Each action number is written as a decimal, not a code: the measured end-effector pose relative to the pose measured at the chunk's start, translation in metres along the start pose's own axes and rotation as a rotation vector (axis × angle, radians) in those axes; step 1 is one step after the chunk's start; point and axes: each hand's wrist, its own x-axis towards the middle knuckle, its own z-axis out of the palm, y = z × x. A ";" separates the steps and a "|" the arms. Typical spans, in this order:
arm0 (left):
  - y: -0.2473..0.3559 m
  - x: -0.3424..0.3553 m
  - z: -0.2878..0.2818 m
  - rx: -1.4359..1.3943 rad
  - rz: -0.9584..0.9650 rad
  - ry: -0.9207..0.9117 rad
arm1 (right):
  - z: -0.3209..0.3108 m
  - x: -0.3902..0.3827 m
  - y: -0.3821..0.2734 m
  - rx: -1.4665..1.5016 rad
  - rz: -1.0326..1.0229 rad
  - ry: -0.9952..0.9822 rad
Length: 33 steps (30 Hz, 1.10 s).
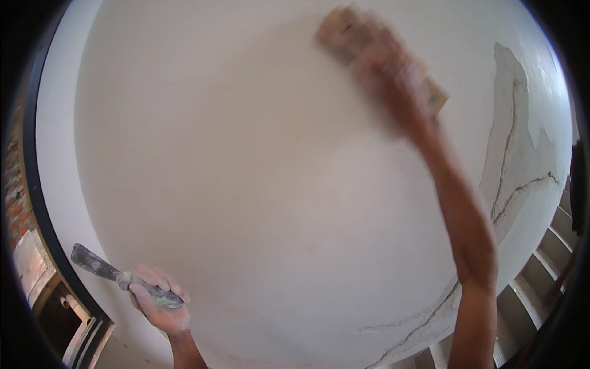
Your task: The person applies and smooths plaster on a curved wall and the underside of a spiral staircase using a trowel and a float. The person works around a window frame and along the stair edges, repeatedly smoothing the surface to create a uniform finish.
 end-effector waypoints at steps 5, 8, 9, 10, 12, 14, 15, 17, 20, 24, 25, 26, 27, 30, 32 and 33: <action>0.003 -0.003 -0.004 0.009 0.007 -0.016 | -0.024 -0.088 -0.174 0.524 -0.709 -0.214; 0.002 -0.003 -0.015 0.004 -0.029 -0.021 | -0.019 -0.067 -0.151 0.392 -0.746 -0.209; 0.005 -0.003 -0.016 0.011 -0.052 -0.009 | -0.012 -0.045 -0.135 0.343 -0.676 -0.167; 0.008 -0.003 -0.019 0.022 -0.060 0.000 | -0.003 -0.017 -0.116 0.292 -0.603 -0.124; 0.004 -0.004 -0.020 -0.001 -0.091 -0.003 | 0.011 0.035 -0.067 0.112 -0.441 0.039; 0.005 -0.007 -0.021 0.022 -0.105 0.027 | 0.024 0.081 -0.038 0.126 -0.208 0.154; 0.004 -0.008 -0.020 0.026 -0.113 0.041 | 0.039 0.102 -0.024 0.240 -0.099 0.253; 0.000 -0.008 -0.020 0.018 -0.121 0.057 | 0.052 0.110 -0.046 -0.091 -0.074 0.284; -0.003 -0.006 -0.025 0.020 -0.128 0.053 | 0.045 0.085 -0.143 0.024 -0.396 0.166; 0.003 -0.005 -0.028 0.017 -0.155 -0.014 | 0.037 0.051 -0.199 0.425 -0.665 0.051; 0.005 -0.008 -0.035 0.058 -0.141 0.012 | 0.044 0.059 -0.190 0.373 -0.608 0.099; 0.005 -0.013 -0.041 0.084 -0.133 0.039 | 0.051 0.075 -0.172 0.310 -0.555 0.138; 0.005 -0.018 -0.044 0.108 -0.126 0.060 | 0.057 0.090 -0.152 0.243 -0.499 0.173; 0.003 -0.016 -0.048 0.111 -0.158 0.104 | 0.062 0.142 -0.100 0.250 -0.206 0.164; -0.005 -0.017 -0.045 0.071 -0.183 0.124 | 0.070 0.145 -0.101 -0.055 -0.199 0.348; -0.009 -0.020 -0.044 0.049 -0.199 0.145 | 0.070 0.134 -0.124 -0.017 -0.282 0.338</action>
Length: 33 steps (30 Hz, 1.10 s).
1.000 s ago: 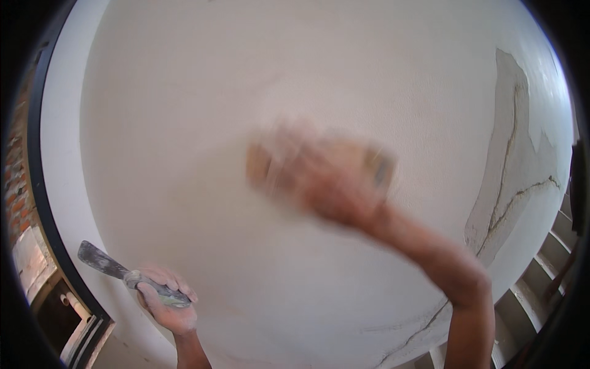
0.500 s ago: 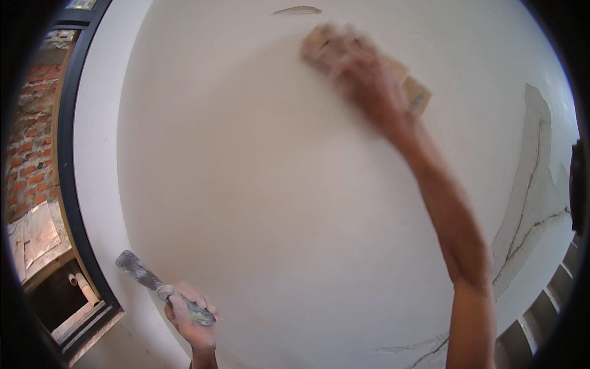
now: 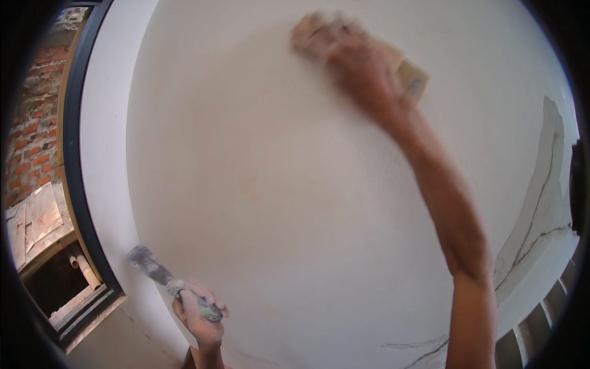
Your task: The person applies and smooths plaster on a curved wall and the underside of a spiral staircase using a trowel and a float. The person works around a window frame and along the stair edges, repeatedly smoothing the surface to create a uniform finish.
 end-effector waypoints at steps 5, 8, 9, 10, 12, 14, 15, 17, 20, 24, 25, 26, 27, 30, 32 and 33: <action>0.002 -0.009 0.020 -0.014 -0.022 -0.154 | -0.034 -0.011 -0.095 0.450 -0.156 -0.140; 0.002 -0.014 0.023 0.033 0.012 -0.167 | -0.006 -0.002 -0.029 0.223 -0.162 0.025; 0.003 -0.015 0.021 0.049 0.005 -0.158 | -0.001 0.004 0.002 0.208 -0.086 -0.032; 0.004 -0.015 0.019 0.067 0.002 -0.149 | 0.001 0.009 0.025 0.193 -0.009 -0.085; 0.002 -0.015 0.020 0.061 -0.013 -0.111 | 0.006 0.003 0.036 0.045 0.039 0.064; 0.000 -0.018 0.024 0.027 -0.030 -0.087 | -0.002 -0.021 0.010 0.125 -0.082 -0.007; 0.000 -0.018 0.024 0.016 -0.027 -0.080 | -0.016 -0.034 -0.024 0.188 -0.096 -0.006; -0.003 -0.015 0.026 0.000 -0.019 -0.114 | -0.080 -0.056 -0.072 0.264 -0.349 -0.260; -0.001 -0.011 0.020 -0.004 0.015 -0.169 | -0.091 -0.078 -0.042 0.331 -0.249 -0.323; 0.000 -0.008 0.019 0.013 0.019 -0.107 | -0.053 -0.087 0.148 -0.063 0.013 -0.118; -0.003 -0.008 0.020 0.027 0.025 -0.104 | -0.053 -0.092 0.197 -0.206 0.063 -0.055; 0.001 -0.003 0.010 0.090 0.057 -0.079 | -0.117 -0.048 0.152 0.350 0.509 -0.330; -0.007 -0.006 0.014 0.050 0.031 -0.066 | -0.087 -0.076 0.234 0.081 0.279 -0.235; -0.012 -0.003 0.001 0.029 0.006 -0.068 | -0.091 -0.070 0.205 0.005 0.521 -0.164; -0.007 -0.001 -0.002 0.014 0.023 -0.143 | -0.051 -0.083 0.150 -0.119 0.376 -0.109; -0.004 -0.004 0.001 -0.005 0.032 -0.170 | -0.060 -0.075 0.110 -0.057 0.394 -0.197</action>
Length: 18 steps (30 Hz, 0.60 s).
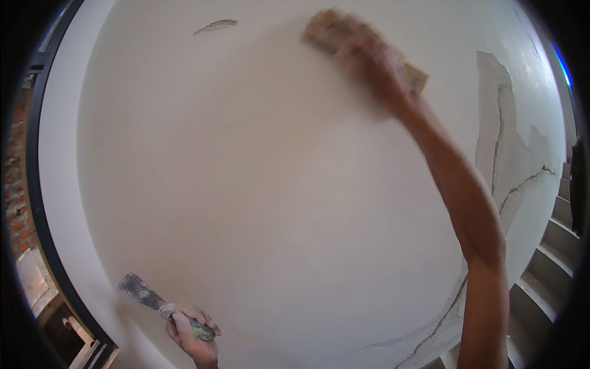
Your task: The person applies and smooths plaster on a curved wall and the underside of a spiral staircase using a trowel and a float. The person works around a window frame and along the stair edges, repeatedly smoothing the surface to create a uniform finish.
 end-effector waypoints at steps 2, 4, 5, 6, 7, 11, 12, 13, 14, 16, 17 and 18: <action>-0.003 -0.005 0.016 -0.070 -0.017 -0.030 | -0.032 -0.005 -0.027 -0.023 -0.255 0.077; -0.007 -0.007 0.022 -0.083 -0.012 -0.091 | -0.032 0.007 -0.006 -0.033 -0.302 0.072; -0.010 -0.008 0.024 -0.070 0.002 -0.126 | -0.030 0.016 0.017 0.056 -0.203 0.035; -0.010 -0.005 0.023 -0.021 0.041 -0.157 | -0.031 0.023 0.030 0.178 -0.083 0.020; -0.010 0.000 0.019 0.016 0.067 -0.150 | -0.027 0.026 0.039 0.304 0.036 0.006; -0.025 -0.009 0.019 0.003 0.038 -0.081 | -0.033 0.005 0.021 0.141 0.074 0.008; -0.025 -0.007 0.024 -0.020 0.033 -0.062 | -0.017 -0.016 0.014 0.041 -0.033 0.075; -0.021 -0.007 0.027 -0.019 0.035 -0.070 | -0.008 -0.029 0.007 -0.045 -0.136 0.145; -0.015 -0.007 0.025 -0.007 0.041 -0.074 | -0.009 -0.036 -0.004 0.029 -0.162 0.149; -0.009 -0.004 0.028 -0.003 0.051 -0.088 | -0.013 -0.028 0.004 0.013 -0.239 0.177; -0.006 -0.004 0.029 0.011 0.057 -0.090 | -0.010 -0.012 0.021 0.035 -0.151 0.158; -0.007 -0.005 0.031 0.013 0.047 -0.091 | -0.007 0.007 0.043 0.046 -0.073 0.125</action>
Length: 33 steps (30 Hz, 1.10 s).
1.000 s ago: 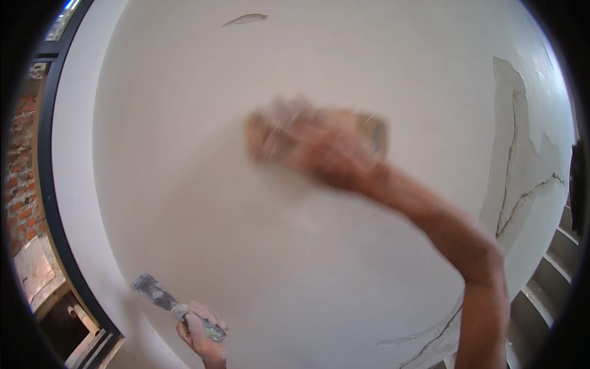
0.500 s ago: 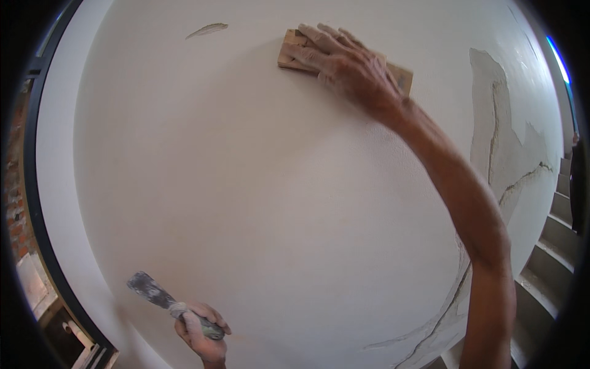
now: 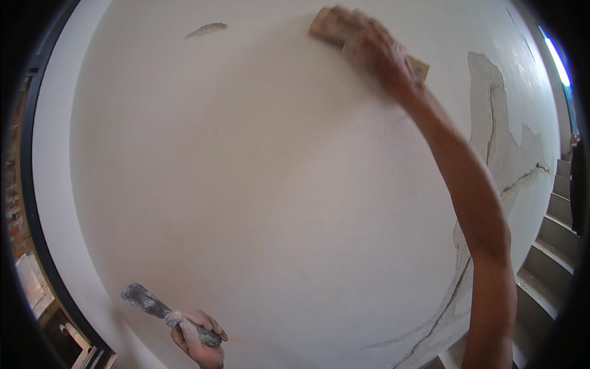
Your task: The person applies and smooths plaster on a curved wall and the underside of a spiral staircase using a trowel and a float. The person works around a window frame and along the stair edges, repeatedly smoothing the surface to create a uniform finish.
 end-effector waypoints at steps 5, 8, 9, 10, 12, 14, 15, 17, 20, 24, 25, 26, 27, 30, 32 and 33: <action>-0.006 -0.002 -0.009 -0.033 -0.077 0.041 | -0.033 0.030 -0.013 0.113 0.119 -0.122; -0.003 -0.003 -0.006 -0.039 -0.066 0.054 | -0.021 -0.025 -0.051 -0.045 -0.173 0.020; -0.004 -0.002 -0.003 -0.052 -0.066 0.050 | -0.029 -0.037 -0.065 -0.032 -0.237 0.005; -0.002 -0.001 -0.004 -0.041 -0.087 0.027 | -0.038 -0.049 -0.076 0.086 -0.187 -0.004; 0.005 0.000 -0.010 -0.037 -0.133 -0.033 | -0.053 -0.051 -0.073 0.236 -0.157 -0.036; 0.002 0.002 -0.012 -0.063 -0.134 -0.078 | -0.058 -0.042 -0.045 0.122 -0.088 0.003; -0.001 0.002 -0.011 -0.081 -0.141 -0.097 | -0.061 -0.038 -0.029 0.063 -0.061 0.017; -0.001 0.002 0.000 -0.070 -0.145 -0.052 | -0.061 -0.047 -0.012 0.102 0.030 -0.063; -0.008 0.004 0.009 -0.016 -0.047 -0.044 | -0.077 -0.098 -0.049 0.002 -0.039 -0.157; -0.022 0.007 0.012 0.029 0.003 0.032 | -0.100 -0.182 -0.097 0.163 -0.056 -0.235; -0.026 0.008 0.014 -0.003 -0.012 0.022 | -0.108 -0.191 -0.084 0.126 -0.078 -0.290; -0.029 0.009 0.016 -0.031 -0.025 0.013 | -0.108 -0.193 -0.063 0.041 -0.066 -0.264; -0.032 0.010 0.018 -0.011 -0.020 0.035 | -0.106 -0.185 -0.030 -0.044 -0.058 -0.233; -0.048 0.007 0.012 -0.010 0.059 0.080 | -0.115 -0.146 0.072 -0.159 0.097 -0.130; -0.071 0.005 -0.005 -0.030 0.196 0.058 | -0.117 -0.131 0.131 -0.118 0.341 -0.105; -0.072 0.005 -0.002 -0.038 0.224 0.056 | -0.116 -0.131 0.134 -0.111 0.419 -0.092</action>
